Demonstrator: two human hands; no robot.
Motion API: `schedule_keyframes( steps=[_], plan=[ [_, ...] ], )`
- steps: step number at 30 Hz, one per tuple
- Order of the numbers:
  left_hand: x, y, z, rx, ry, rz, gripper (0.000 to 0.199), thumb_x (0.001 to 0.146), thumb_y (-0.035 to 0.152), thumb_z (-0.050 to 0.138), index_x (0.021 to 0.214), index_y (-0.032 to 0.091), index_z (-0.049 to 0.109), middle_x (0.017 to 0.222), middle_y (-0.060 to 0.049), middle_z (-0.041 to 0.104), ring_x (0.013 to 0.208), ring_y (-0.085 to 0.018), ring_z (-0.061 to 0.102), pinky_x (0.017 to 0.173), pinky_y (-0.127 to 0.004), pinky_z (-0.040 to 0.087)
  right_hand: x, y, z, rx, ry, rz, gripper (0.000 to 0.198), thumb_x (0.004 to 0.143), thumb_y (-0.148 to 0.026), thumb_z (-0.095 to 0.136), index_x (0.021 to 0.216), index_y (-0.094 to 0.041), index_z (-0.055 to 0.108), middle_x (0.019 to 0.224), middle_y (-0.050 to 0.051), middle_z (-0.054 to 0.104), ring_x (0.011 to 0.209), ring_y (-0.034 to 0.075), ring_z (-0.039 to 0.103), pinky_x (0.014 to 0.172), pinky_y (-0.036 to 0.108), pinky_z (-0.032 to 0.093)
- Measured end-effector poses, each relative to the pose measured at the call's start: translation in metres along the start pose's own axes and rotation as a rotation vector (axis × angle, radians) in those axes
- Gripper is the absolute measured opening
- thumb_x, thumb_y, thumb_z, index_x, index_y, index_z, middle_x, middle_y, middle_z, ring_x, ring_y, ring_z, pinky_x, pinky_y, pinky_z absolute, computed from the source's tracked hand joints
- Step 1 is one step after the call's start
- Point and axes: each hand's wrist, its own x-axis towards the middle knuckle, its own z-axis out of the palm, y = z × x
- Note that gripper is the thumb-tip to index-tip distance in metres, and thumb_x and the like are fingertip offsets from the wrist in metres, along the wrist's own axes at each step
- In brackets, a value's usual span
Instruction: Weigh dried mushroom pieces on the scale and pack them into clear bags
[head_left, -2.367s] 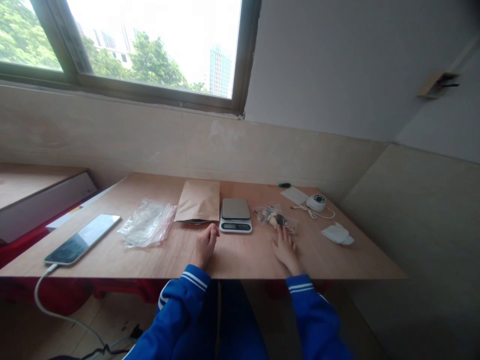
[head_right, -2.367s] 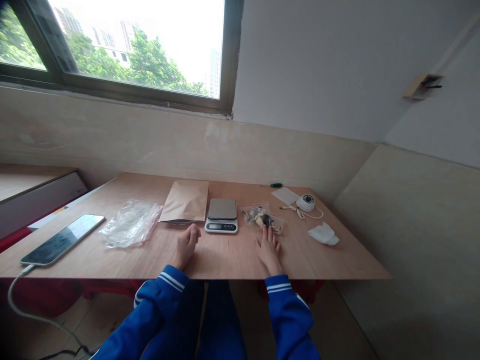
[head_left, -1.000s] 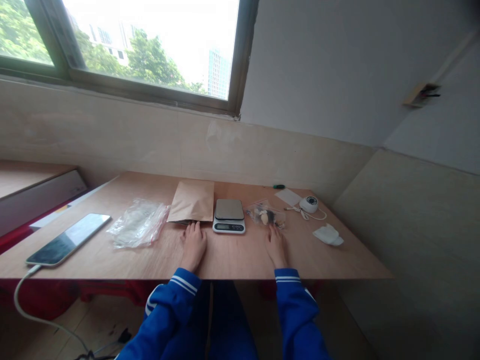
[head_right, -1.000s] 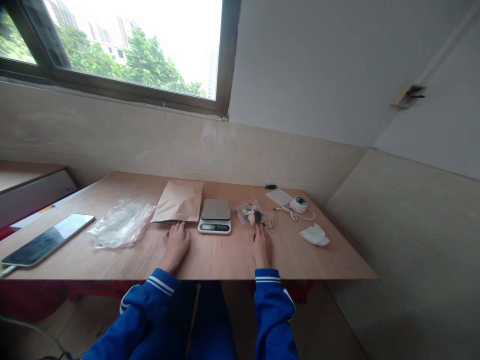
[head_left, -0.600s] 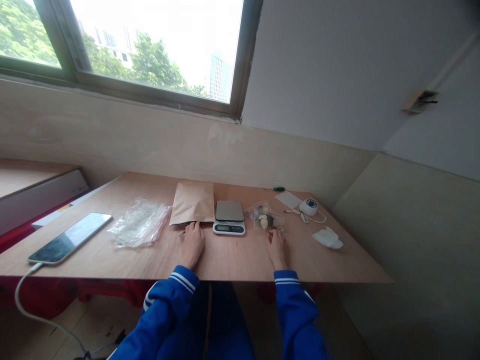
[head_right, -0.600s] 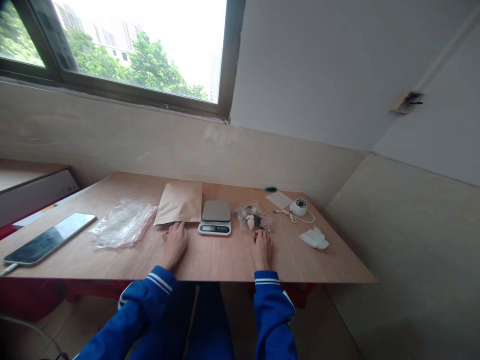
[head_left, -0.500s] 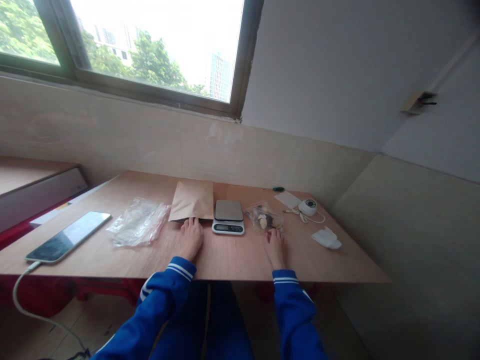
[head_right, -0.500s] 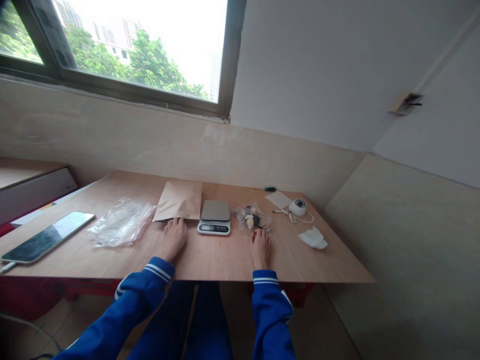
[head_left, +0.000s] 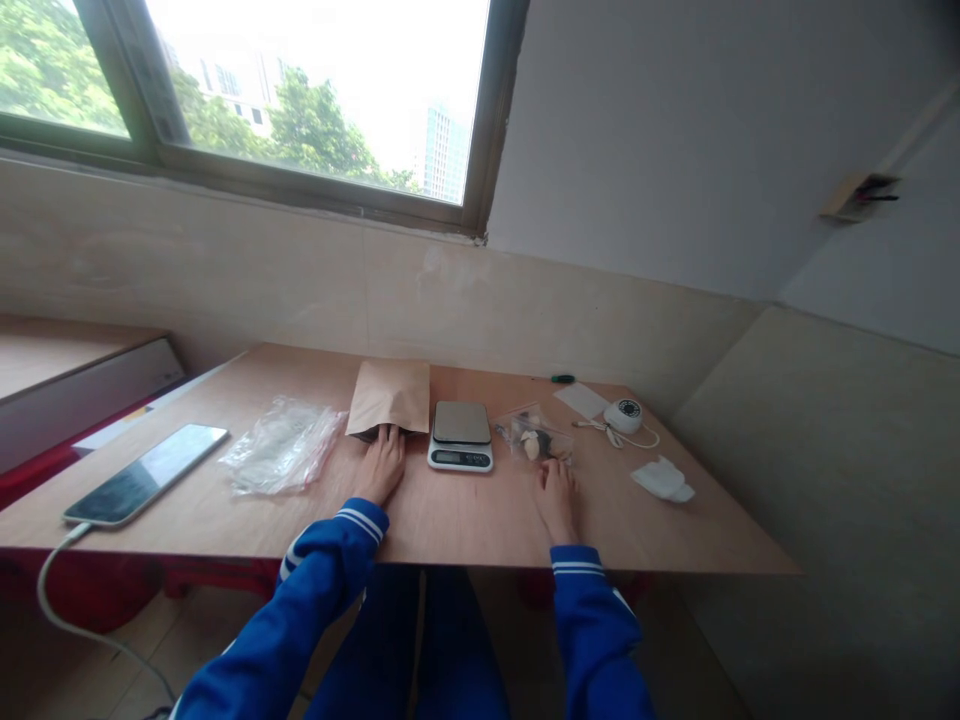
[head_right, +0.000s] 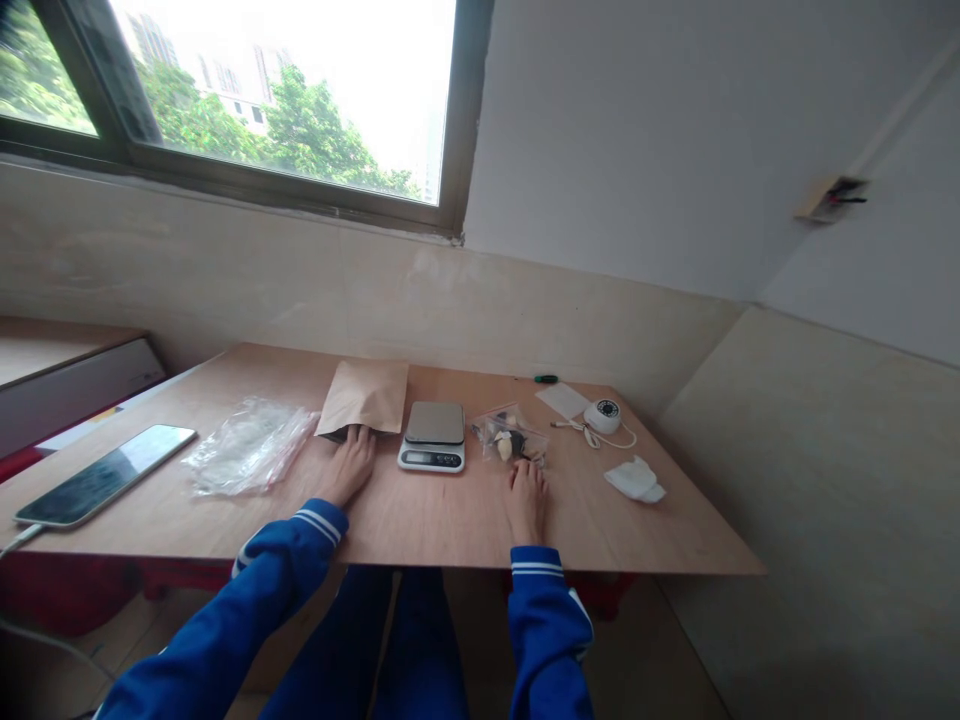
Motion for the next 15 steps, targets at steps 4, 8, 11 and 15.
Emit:
schedule_keyframes(
  steps=[4, 8, 11, 15],
  plan=[
    [0.009, -0.001, -0.004, 0.119, -0.104, -0.117, 0.04, 0.088, 0.012, 0.023, 0.097, 0.004, 0.061, 0.094, -0.021, 0.063, 0.086, -0.027, 0.062, 0.077, -0.038, 0.045, 0.0, -0.002, -0.003, 0.03, 0.002, 0.017, 0.015, 0.087, -0.015, 0.042, 0.09, -0.016, 0.057, 0.092, 0.007, 0.062, 0.09, 0.022, 0.053, 0.077, 0.032, 0.031],
    [0.013, 0.001, -0.003, 0.144, -0.116, -0.13, 0.039, 0.087, 0.018, 0.029, 0.088, 0.004, 0.065, 0.091, -0.022, 0.065, 0.094, -0.033, 0.059, 0.084, -0.044, 0.041, 0.001, -0.004, -0.006, 0.031, -0.034, 0.041, 0.015, 0.086, -0.014, 0.043, 0.09, -0.016, 0.057, 0.094, 0.008, 0.062, 0.092, 0.023, 0.053, 0.078, 0.032, 0.032],
    [0.013, 0.002, -0.001, 0.145, -0.084, -0.161, 0.039, 0.087, 0.024, 0.034, 0.091, 0.003, 0.067, 0.095, -0.023, 0.065, 0.098, -0.034, 0.058, 0.086, -0.045, 0.04, 0.002, -0.004, -0.007, 0.027, -0.053, 0.041, 0.015, 0.086, -0.015, 0.043, 0.09, -0.016, 0.058, 0.094, 0.008, 0.062, 0.093, 0.023, 0.053, 0.079, 0.033, 0.032],
    [0.012, 0.001, -0.003, 0.138, -0.062, -0.196, 0.037, 0.086, 0.02, 0.036, 0.091, 0.002, 0.068, 0.093, -0.024, 0.065, 0.091, -0.032, 0.061, 0.08, -0.041, 0.042, 0.001, -0.003, -0.007, 0.029, -0.038, 0.024, 0.016, 0.086, -0.016, 0.042, 0.09, -0.016, 0.058, 0.093, 0.009, 0.062, 0.091, 0.023, 0.053, 0.078, 0.032, 0.032]
  ],
)
